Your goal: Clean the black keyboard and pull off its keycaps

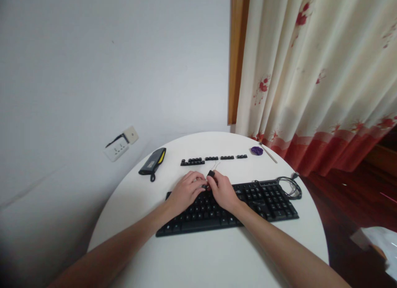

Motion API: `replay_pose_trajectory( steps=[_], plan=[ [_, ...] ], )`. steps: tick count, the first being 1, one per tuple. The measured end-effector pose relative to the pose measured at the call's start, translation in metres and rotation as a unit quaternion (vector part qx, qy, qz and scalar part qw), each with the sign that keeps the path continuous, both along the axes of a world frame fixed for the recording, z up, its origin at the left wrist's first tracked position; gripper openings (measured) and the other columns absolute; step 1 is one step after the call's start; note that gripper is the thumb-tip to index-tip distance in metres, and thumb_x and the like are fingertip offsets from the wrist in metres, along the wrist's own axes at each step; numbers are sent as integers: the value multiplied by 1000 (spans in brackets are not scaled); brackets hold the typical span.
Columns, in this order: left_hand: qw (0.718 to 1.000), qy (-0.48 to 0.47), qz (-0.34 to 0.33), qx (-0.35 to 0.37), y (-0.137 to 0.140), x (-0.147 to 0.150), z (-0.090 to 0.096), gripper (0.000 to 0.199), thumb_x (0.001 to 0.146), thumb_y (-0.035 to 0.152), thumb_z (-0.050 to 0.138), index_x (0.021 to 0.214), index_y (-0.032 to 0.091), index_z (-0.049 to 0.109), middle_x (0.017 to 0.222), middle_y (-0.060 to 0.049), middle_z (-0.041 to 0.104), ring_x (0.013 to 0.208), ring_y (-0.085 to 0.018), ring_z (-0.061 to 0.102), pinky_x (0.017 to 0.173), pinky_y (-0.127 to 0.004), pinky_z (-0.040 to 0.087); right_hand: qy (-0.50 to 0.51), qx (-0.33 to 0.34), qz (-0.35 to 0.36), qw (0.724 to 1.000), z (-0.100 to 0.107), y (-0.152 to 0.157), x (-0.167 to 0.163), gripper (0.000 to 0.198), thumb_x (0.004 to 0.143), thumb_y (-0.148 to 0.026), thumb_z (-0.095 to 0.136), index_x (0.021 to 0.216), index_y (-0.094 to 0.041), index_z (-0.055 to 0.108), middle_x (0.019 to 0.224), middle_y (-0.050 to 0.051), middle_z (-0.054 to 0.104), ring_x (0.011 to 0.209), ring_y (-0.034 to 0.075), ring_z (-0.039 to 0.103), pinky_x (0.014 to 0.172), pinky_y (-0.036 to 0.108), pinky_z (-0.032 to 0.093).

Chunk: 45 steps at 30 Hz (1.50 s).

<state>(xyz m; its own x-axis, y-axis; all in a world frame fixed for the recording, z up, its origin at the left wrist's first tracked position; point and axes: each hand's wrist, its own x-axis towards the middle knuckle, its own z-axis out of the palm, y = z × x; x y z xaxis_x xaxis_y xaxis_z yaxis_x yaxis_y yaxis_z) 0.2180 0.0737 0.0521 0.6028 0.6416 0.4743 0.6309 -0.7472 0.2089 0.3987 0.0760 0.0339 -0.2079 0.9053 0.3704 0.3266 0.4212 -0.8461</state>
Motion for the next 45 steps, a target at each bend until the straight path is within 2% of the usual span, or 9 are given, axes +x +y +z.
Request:
replay_pose_trajectory(
  steps=[26,37,45],
  plan=[
    [1000,-5,3,-4,-1,0,0,18,87,13,61,103,22,62,107,-3,58,101,-20,52,91,-37,47,3,-3,1,1000,-2,1,0,23,96,-36,44,82,-20,53,69,1,63,66,17,61,66,29,45],
    [1000,-12,0,1,-1,0,0,17,87,15,62,102,22,62,105,-3,58,100,-20,52,91,-37,47,14,18,8,1000,-1,0,2,25,96,-36,45,79,-20,52,68,0,60,64,16,58,62,27,44],
    [998,-48,-21,-20,-2,1,2,17,88,17,59,104,22,63,106,-5,58,101,-20,53,92,-39,47,37,11,5,999,0,2,2,29,96,-41,45,78,-20,53,65,0,57,59,15,56,58,27,43]
  ],
)
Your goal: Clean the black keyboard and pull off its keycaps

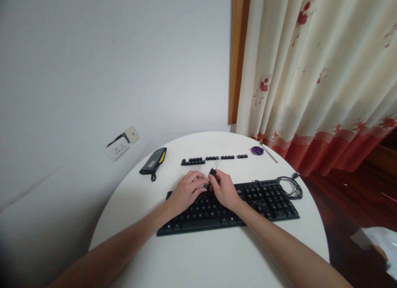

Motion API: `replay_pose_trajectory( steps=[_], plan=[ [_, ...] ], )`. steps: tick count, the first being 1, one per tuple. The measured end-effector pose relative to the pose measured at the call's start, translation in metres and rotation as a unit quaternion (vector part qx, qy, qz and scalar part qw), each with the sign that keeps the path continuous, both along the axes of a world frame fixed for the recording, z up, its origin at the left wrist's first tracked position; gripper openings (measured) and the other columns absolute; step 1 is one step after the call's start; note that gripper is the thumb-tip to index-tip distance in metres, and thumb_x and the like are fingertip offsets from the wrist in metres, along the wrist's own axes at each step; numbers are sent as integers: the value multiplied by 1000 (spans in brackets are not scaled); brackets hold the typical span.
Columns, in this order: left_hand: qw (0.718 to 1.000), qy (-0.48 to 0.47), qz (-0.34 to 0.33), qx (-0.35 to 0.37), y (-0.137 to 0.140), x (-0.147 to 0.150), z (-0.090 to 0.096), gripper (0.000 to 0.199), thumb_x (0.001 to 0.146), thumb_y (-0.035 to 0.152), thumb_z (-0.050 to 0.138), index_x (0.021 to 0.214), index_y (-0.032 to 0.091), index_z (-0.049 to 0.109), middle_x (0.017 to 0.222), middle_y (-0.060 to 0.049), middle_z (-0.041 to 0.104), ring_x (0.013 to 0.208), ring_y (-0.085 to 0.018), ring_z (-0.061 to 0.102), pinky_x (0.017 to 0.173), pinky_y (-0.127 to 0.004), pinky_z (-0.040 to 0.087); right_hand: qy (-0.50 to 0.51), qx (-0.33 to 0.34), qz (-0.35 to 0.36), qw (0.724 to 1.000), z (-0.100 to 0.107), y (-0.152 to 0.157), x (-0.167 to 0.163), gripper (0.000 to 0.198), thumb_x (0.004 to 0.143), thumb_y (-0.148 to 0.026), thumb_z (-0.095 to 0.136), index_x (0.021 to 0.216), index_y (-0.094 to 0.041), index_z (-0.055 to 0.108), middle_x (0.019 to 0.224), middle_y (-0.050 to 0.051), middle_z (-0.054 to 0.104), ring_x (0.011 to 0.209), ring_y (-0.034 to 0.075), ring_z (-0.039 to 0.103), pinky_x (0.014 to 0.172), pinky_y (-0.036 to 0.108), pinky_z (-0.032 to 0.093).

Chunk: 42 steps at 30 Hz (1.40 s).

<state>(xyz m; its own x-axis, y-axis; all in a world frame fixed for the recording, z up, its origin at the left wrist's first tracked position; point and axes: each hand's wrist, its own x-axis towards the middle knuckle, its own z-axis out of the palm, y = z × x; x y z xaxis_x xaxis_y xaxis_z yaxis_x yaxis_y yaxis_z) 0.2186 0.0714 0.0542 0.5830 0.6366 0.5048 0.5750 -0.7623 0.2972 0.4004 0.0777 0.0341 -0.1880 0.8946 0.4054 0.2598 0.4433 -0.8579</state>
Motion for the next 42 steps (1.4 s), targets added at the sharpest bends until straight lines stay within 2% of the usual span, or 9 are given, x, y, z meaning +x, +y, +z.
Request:
replay_pose_trajectory(
  steps=[5,9,14,18,22,29,35,42],
  plan=[
    [997,-64,-1,-32,1,-2,3,16,87,18,62,101,24,65,108,-4,58,105,-21,52,96,-39,45,17,-25,0,1000,0,1,-1,34,94,-47,45,76,-20,54,64,1,60,57,15,57,57,27,45],
    [991,-100,87,-10,20,-9,6,15,81,21,70,95,25,69,112,-3,55,107,-22,49,97,-41,43,42,-55,-12,998,-2,4,-2,35,94,-48,44,79,-19,56,71,3,67,58,15,60,57,26,45],
    [986,-16,165,-16,65,-9,1,11,74,28,76,84,27,73,118,-2,53,108,-24,45,97,-44,40,48,-67,-17,996,-4,5,-2,33,94,-46,45,79,-18,56,69,3,67,57,14,60,57,26,45],
    [984,53,166,-34,97,5,-10,10,73,31,77,82,27,74,123,-3,52,115,-29,41,91,-46,39,58,-69,-19,996,-4,5,-2,32,94,-45,45,80,-18,56,69,3,67,57,15,60,58,26,47],
    [984,79,157,-31,118,16,-18,10,73,34,77,81,28,75,125,-3,51,117,-29,39,91,-47,37,58,-69,-16,996,-3,5,-3,32,94,-45,45,79,-19,55,69,2,67,56,15,60,58,27,47],
    [984,83,155,-33,128,17,-25,14,74,36,76,85,27,74,126,-3,48,117,-29,38,93,-45,36,54,-73,-9,996,-4,6,-3,31,95,-44,44,80,-20,55,70,2,67,57,15,60,59,26,46],
    [982,68,176,-21,130,22,-25,40,66,39,81,101,27,66,123,-5,45,113,-29,39,94,-45,36,50,-74,-9,996,-5,6,-2,30,95,-43,45,80,-19,57,70,2,67,58,15,60,60,27,47],
    [977,65,203,-16,137,20,-24,50,64,37,83,108,28,62,125,-5,42,114,-30,38,94,-45,36,48,-68,-9,997,-7,6,-2,31,95,-42,45,79,-19,57,69,2,67,58,15,60,61,28,48]
  ],
)
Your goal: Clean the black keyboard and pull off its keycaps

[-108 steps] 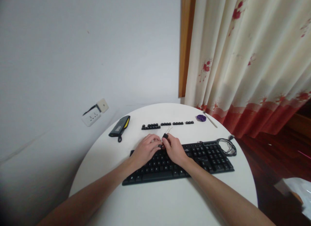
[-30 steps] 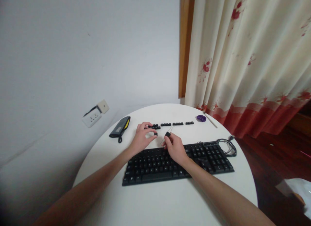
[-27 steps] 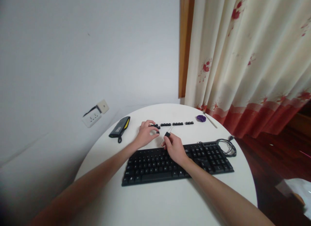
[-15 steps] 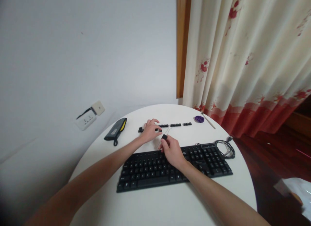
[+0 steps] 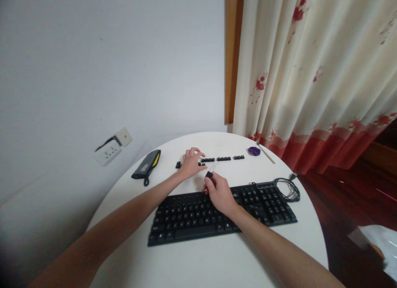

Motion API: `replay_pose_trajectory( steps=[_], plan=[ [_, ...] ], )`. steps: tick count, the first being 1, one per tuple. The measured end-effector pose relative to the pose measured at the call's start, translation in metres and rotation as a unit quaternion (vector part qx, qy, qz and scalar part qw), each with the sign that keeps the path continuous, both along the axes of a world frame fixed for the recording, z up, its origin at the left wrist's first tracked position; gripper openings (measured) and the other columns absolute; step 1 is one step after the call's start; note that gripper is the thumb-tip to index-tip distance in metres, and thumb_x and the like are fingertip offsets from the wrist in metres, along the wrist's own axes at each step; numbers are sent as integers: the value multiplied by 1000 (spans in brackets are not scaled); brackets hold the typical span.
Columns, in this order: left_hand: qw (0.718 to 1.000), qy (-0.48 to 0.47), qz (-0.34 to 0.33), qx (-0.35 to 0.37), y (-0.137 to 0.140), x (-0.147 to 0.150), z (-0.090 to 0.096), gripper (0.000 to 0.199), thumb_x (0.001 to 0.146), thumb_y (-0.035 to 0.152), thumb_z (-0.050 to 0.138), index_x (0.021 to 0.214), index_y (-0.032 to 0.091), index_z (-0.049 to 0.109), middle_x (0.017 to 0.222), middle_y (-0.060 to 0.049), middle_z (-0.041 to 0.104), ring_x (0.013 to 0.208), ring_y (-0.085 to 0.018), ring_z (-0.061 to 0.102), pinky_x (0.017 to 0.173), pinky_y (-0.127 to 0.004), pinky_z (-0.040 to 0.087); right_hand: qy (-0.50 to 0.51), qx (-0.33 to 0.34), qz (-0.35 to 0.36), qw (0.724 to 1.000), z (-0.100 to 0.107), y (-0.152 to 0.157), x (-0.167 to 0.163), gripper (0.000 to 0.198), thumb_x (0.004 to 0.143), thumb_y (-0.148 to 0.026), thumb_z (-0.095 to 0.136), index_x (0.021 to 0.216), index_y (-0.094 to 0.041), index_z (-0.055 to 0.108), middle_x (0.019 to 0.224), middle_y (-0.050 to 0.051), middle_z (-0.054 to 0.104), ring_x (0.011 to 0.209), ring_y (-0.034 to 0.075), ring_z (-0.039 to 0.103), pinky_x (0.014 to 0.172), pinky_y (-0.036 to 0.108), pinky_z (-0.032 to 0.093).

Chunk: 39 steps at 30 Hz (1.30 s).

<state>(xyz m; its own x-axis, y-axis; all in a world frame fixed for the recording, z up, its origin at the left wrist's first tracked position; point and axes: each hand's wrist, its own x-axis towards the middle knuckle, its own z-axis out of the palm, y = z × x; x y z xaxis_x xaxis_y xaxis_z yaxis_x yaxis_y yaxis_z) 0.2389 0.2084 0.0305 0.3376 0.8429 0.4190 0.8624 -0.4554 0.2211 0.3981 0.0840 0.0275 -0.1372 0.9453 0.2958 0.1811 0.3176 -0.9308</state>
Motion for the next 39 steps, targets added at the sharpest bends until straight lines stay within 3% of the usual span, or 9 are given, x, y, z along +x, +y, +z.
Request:
replay_pose_trajectory(
  steps=[21,30,39],
  plan=[
    [999,4,31,-9,4,-5,-3,52,66,37,81,113,28,60,127,-6,42,116,-31,38,95,-44,34,3,-2,6,1000,3,-2,0,30,95,-42,45,79,-19,57,72,2,68,59,15,60,62,27,48],
    [999,21,46,5,1,4,-1,56,74,51,71,121,27,53,128,-7,42,117,-30,37,95,-44,34,4,0,7,1000,1,-1,-1,30,95,-41,45,80,-19,57,70,2,67,58,15,60,61,27,47],
    [997,36,60,-8,3,4,-3,58,76,53,68,125,26,51,130,-9,40,118,-31,36,96,-44,32,10,3,14,1000,0,0,-1,30,95,-43,46,80,-19,57,70,2,66,58,15,60,61,28,48]
  ],
)
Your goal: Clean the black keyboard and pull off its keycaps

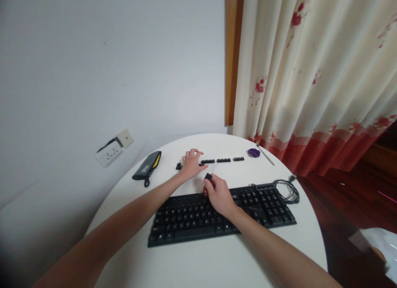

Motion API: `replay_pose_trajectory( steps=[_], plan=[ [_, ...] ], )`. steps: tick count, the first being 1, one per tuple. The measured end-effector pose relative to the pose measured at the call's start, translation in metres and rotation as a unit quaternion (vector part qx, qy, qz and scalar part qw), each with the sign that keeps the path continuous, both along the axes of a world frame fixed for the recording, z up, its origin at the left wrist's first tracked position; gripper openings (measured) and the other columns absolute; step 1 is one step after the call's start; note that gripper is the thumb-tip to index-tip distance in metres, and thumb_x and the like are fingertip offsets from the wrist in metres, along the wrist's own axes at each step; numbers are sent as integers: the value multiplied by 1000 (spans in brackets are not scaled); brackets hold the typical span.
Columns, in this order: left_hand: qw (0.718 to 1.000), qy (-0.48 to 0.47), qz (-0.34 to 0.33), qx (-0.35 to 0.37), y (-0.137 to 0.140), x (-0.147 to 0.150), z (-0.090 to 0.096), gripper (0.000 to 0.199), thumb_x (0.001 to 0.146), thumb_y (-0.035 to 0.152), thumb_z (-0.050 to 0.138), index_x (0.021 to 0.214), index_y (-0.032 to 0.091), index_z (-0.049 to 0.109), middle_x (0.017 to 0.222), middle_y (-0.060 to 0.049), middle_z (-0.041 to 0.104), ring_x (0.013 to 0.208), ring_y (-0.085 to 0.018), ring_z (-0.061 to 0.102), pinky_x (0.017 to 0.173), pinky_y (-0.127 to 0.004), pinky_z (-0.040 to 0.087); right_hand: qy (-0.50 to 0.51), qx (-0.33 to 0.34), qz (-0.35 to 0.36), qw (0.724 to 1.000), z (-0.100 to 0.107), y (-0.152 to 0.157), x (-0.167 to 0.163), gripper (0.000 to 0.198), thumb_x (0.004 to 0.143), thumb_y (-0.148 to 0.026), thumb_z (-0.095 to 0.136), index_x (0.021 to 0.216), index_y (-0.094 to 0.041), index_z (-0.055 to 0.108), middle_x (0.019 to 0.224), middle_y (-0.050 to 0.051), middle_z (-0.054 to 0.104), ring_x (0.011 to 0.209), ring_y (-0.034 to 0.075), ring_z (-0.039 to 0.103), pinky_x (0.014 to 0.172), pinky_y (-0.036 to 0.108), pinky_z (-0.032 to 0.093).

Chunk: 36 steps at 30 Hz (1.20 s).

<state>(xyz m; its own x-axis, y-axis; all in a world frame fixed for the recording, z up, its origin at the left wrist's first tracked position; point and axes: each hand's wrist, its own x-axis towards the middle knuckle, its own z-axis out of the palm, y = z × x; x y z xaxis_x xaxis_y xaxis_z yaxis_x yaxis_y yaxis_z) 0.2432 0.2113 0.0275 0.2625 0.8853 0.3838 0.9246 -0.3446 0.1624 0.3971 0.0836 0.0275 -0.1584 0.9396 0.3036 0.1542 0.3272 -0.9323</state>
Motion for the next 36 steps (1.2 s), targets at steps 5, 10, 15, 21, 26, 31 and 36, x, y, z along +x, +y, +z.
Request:
replay_pose_trajectory(
  steps=[5,10,15,21,26,31,36],
  plan=[
    [1000,-2,-4,5,-1,0,-1,58,77,54,67,124,26,51,129,-8,41,118,-30,37,96,-44,33,-7,2,-4,1000,0,0,0,30,95,-42,46,79,-19,57,69,2,66,58,16,60,61,28,47],
    [1000,-9,0,-1,-2,0,6,55,79,54,64,125,25,51,131,-9,42,118,-30,38,95,-44,33,-1,-2,-4,1000,1,-1,0,29,95,-41,46,80,-19,57,70,2,66,59,15,60,61,28,47],
    [999,-44,21,-15,-14,-11,27,39,89,43,54,123,24,54,127,-9,51,117,-30,43,93,-45,35,-21,15,-37,999,7,0,3,31,94,-40,47,75,-19,58,69,2,64,62,15,59,61,27,46],
    [983,-27,-114,-143,-85,-31,45,31,91,38,51,116,22,60,120,-7,62,116,-26,52,101,-45,35,-19,20,-66,997,9,8,12,28,92,-40,49,76,-19,55,68,2,61,61,16,59,59,27,46],
    [956,-42,-201,-209,-160,-33,46,49,87,47,56,131,25,52,129,-7,56,123,-26,47,106,-43,34,-21,30,-79,996,9,13,19,24,91,-40,50,78,-20,53,65,1,60,59,15,58,57,26,46],
    [945,-28,-235,-228,-189,-26,41,95,67,54,75,147,24,33,143,-9,42,131,-32,36,111,-45,30,-28,31,-81,996,10,13,22,23,91,-39,51,78,-20,52,66,0,61,59,15,59,57,26,46],
    [952,-23,-227,-206,-189,-23,36,90,67,46,76,145,26,36,138,-8,45,129,-30,37,109,-46,32,-32,26,-75,996,11,12,22,24,91,-40,51,78,-20,52,66,0,61,59,15,59,58,26,47]
  ],
)
